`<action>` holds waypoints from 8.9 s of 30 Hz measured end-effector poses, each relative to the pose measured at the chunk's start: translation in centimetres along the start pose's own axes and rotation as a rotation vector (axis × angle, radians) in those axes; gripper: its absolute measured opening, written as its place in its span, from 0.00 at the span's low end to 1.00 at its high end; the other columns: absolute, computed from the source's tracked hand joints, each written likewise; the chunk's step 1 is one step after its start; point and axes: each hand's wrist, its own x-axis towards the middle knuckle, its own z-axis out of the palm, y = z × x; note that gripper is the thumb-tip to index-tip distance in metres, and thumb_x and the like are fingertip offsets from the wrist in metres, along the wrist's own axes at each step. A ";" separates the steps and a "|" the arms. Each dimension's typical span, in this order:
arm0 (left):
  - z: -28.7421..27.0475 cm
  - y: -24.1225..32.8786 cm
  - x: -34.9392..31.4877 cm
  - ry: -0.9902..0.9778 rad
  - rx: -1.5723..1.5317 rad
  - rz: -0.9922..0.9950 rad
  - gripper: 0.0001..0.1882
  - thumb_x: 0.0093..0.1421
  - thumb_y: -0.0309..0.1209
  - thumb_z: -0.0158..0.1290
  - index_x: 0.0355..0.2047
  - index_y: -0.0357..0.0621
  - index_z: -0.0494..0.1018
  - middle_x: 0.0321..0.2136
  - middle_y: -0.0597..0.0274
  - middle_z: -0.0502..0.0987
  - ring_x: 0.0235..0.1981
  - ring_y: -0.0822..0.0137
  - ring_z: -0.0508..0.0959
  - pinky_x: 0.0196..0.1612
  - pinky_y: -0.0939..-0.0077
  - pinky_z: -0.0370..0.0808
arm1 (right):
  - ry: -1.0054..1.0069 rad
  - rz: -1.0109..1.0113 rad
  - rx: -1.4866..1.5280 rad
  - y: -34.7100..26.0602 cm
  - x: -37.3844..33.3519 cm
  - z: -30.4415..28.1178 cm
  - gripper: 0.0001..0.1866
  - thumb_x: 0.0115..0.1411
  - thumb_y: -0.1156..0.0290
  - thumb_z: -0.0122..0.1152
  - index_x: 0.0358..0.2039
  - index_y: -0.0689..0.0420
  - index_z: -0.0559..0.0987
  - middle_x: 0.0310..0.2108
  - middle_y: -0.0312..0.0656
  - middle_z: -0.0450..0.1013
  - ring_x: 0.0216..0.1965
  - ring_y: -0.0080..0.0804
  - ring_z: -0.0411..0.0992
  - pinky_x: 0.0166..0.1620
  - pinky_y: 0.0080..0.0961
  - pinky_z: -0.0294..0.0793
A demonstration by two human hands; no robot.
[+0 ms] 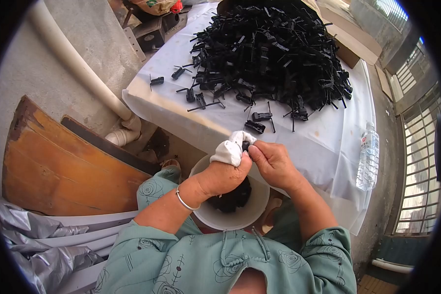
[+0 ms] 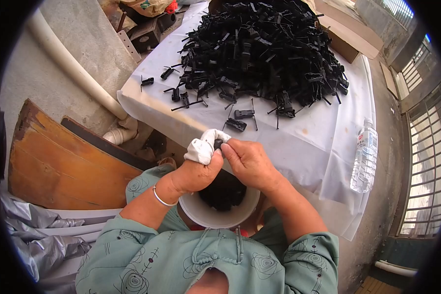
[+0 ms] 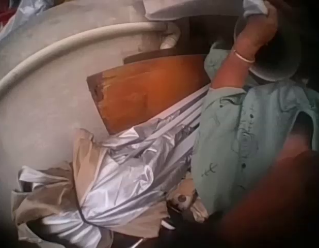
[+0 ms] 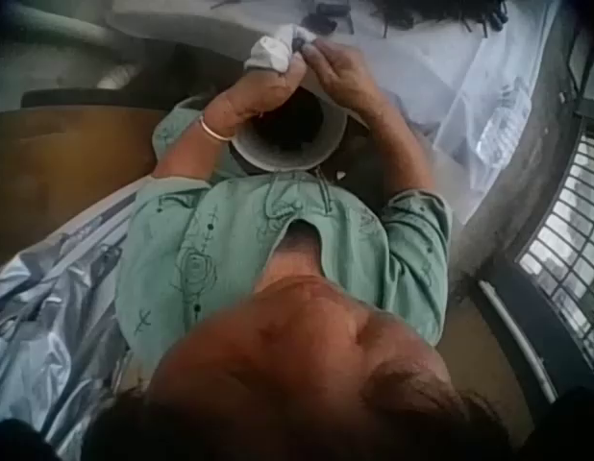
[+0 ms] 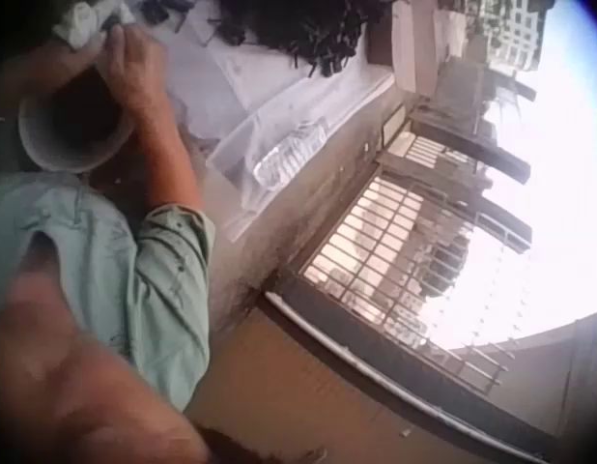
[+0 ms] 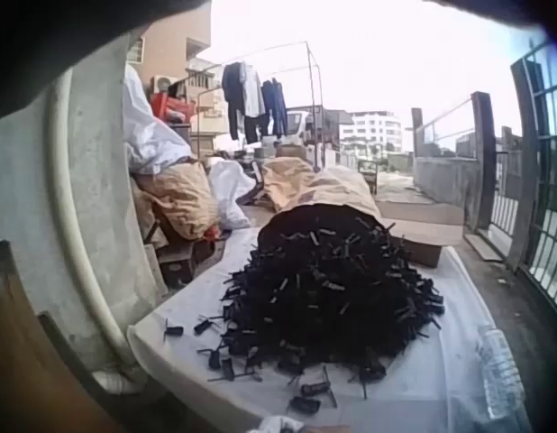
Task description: Sorting small black plastic components from a pile on a table into a bucket.
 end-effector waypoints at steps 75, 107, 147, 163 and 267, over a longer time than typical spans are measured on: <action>-1.4 0.9 0.9 -0.179 -0.408 -0.290 0.18 0.60 0.26 0.39 0.51 0.38 0.58 0.26 0.70 0.67 0.21 0.81 0.63 0.24 0.85 0.64 | 0.192 -0.210 0.002 0.8 -0.1 -1.2 0.06 0.48 0.76 0.64 0.28 0.60 0.76 0.15 0.32 0.62 0.17 0.18 0.57 0.22 0.18 0.58; 0.3 -0.5 0.8 0.287 -0.047 0.047 0.15 0.53 0.22 0.53 0.41 0.35 0.66 0.33 0.54 0.72 0.30 0.63 0.74 0.34 0.75 0.72 | 0.276 0.336 0.033 1.9 0.0 -1.8 0.12 0.54 0.69 0.56 0.18 0.60 0.68 0.14 0.29 0.64 0.15 0.18 0.59 0.18 0.20 0.57; 0.6 0.3 0.1 0.138 -0.042 -0.069 0.16 0.55 0.20 0.49 0.45 0.33 0.66 0.32 0.62 0.73 0.29 0.78 0.72 0.32 0.84 0.71 | 0.114 -0.024 -0.046 0.2 -0.5 0.0 0.14 0.61 0.67 0.49 0.22 0.63 0.70 0.16 0.45 0.65 0.17 0.35 0.60 0.24 0.27 0.63; -0.9 0.2 1.0 0.089 -0.538 -0.243 0.16 0.60 0.25 0.43 0.49 0.38 0.60 0.29 0.68 0.69 0.22 0.82 0.63 0.25 0.88 0.64 | 0.037 -0.044 -0.094 0.8 -0.4 -1.2 0.06 0.50 0.73 0.60 0.27 0.62 0.75 0.19 0.44 0.70 0.19 0.33 0.67 0.25 0.24 0.66; -0.9 0.8 0.8 -0.113 -0.572 -0.316 0.15 0.59 0.25 0.42 0.47 0.38 0.60 0.29 0.67 0.66 0.22 0.82 0.63 0.23 0.87 0.62 | 0.084 -0.122 0.070 0.1 -0.7 -1.8 0.08 0.60 0.71 0.50 0.28 0.63 0.70 0.19 0.39 0.65 0.21 0.23 0.60 0.25 0.22 0.62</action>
